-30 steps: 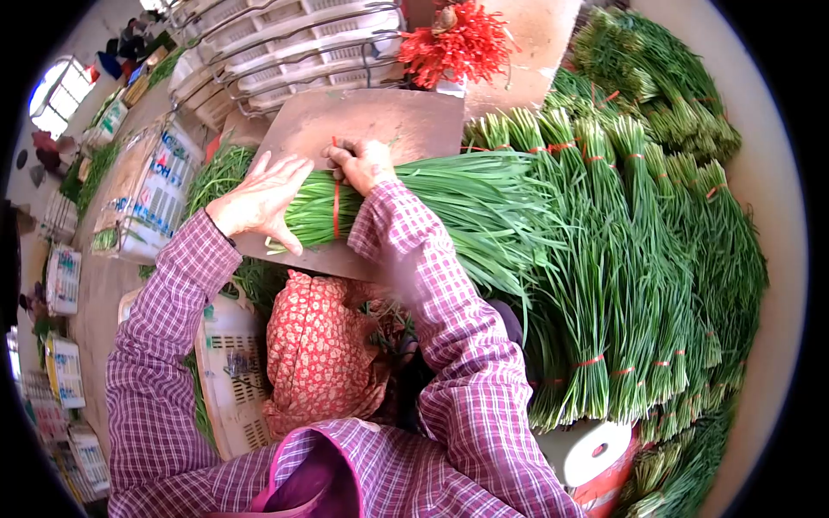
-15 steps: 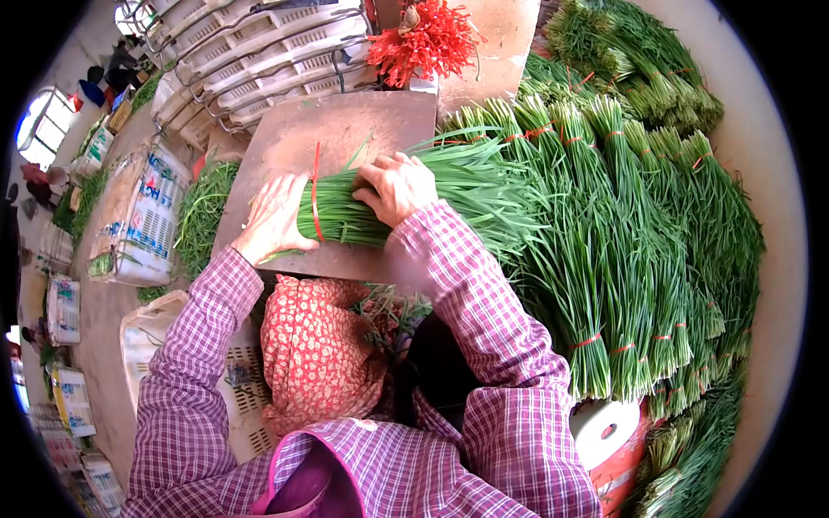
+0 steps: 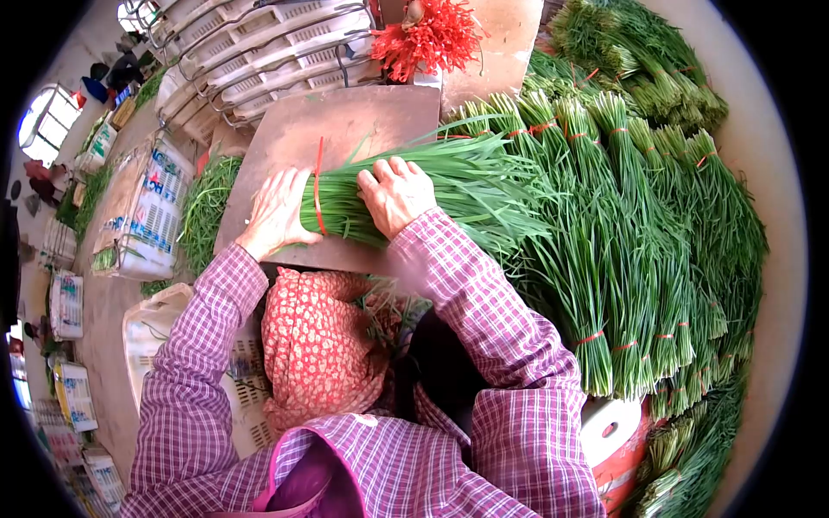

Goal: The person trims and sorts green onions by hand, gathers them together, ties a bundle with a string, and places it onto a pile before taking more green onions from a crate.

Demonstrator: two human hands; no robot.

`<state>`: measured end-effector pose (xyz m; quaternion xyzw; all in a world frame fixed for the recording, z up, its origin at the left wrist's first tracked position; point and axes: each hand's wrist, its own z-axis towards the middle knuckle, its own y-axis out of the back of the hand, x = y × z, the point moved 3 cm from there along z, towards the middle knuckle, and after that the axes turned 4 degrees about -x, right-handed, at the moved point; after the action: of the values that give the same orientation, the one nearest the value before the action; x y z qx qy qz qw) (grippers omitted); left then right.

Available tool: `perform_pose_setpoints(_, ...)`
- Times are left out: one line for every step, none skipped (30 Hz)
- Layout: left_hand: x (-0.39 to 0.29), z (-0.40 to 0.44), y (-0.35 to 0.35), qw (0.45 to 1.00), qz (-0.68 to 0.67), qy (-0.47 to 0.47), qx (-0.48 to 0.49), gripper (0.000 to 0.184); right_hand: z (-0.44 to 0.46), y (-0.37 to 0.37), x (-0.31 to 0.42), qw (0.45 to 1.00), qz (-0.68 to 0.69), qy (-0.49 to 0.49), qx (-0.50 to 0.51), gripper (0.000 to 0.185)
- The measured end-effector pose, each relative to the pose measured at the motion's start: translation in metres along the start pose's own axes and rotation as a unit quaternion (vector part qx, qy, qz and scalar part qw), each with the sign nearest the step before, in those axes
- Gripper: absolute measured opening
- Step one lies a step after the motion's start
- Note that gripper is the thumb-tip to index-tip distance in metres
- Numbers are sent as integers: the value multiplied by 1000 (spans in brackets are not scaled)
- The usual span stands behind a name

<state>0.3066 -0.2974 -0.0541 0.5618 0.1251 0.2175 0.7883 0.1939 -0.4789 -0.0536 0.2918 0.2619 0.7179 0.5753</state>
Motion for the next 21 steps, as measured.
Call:
perform_pose_setpoints(0,1,-1,1000,-2,0,1,111,-1,2,1,1000,-5,12,-10,19)
perform_pose_setpoints(1,1,-1,1000,-5,2,4,111,-4,4,3,1000,-5,13,-9,19)
perform_pose_setpoints(0,1,1,1000,-9,6,6,111,-7,8,8,1000,7,4,5,17)
perform_pose_setpoints(-2,0,3,1000,-10,8,8,111,-11,11,11,1000,19,-5,20,16)
perform_pose_setpoints(-4,0,4,1000,-9,12,5,111,-17,7,11,995,48,-48,72,15)
perform_pose_setpoints(-7,-1,5,1000,-6,18,0,111,-24,4,10,995,49,-48,73,15)
perform_pose_setpoints(-10,-3,5,1000,-6,18,1,111,-31,-1,6,988,90,-82,95,14)
perform_pose_setpoints(-14,-5,6,1000,5,20,-11,110,-36,-6,3,978,129,-115,116,14)
perform_pose_setpoints(-14,-6,7,999,17,23,-24,110,-36,-4,4,971,133,-129,153,15)
perform_pose_setpoints(-12,-8,6,999,17,25,-24,110,-37,-4,6,971,133,-127,153,15)
perform_pose_setpoints(-11,-9,4,1000,9,25,-16,109,-38,-4,7,974,137,-121,135,14)
perform_pose_setpoints(-10,-8,3,1000,0,25,-11,108,-38,-1,8,977,139,-115,116,14)
perform_pose_setpoints(-11,-10,5,1000,1,21,-20,102,-39,0,8,978,126,-110,126,15)
perform_pose_setpoints(-12,-10,5,1000,1,21,-23,102,-39,2,10,978,124,-109,125,15)
perform_pose_setpoints(-13,-12,4,999,3,18,-30,101,-37,4,13,982,98,-104,125,15)
perform_pose_setpoints(-14,-13,4,999,5,16,-38,99,-35,7,15,985,73,-99,124,16)
perform_pose_setpoints(-14,-13,3,999,4,12,-49,97,-31,12,15,989,32,-94,114,16)
perform_pose_setpoints(-14,-14,3,999,4,13,-49,97,-16,24,20,988,8,-111,112,18)
perform_pose_setpoints(-15,-14,4,999,2,8,-51,97,-3,33,24,990,12,-122,76,19)
perform_pose_setpoints(-16,-13,5,999,1,5,-54,97,9,37,25,990,14,-132,39,20)
perform_pose_setpoints(-17,-13,6,999,5,3,-54,96,19,29,21,987,35,-151,33,24)
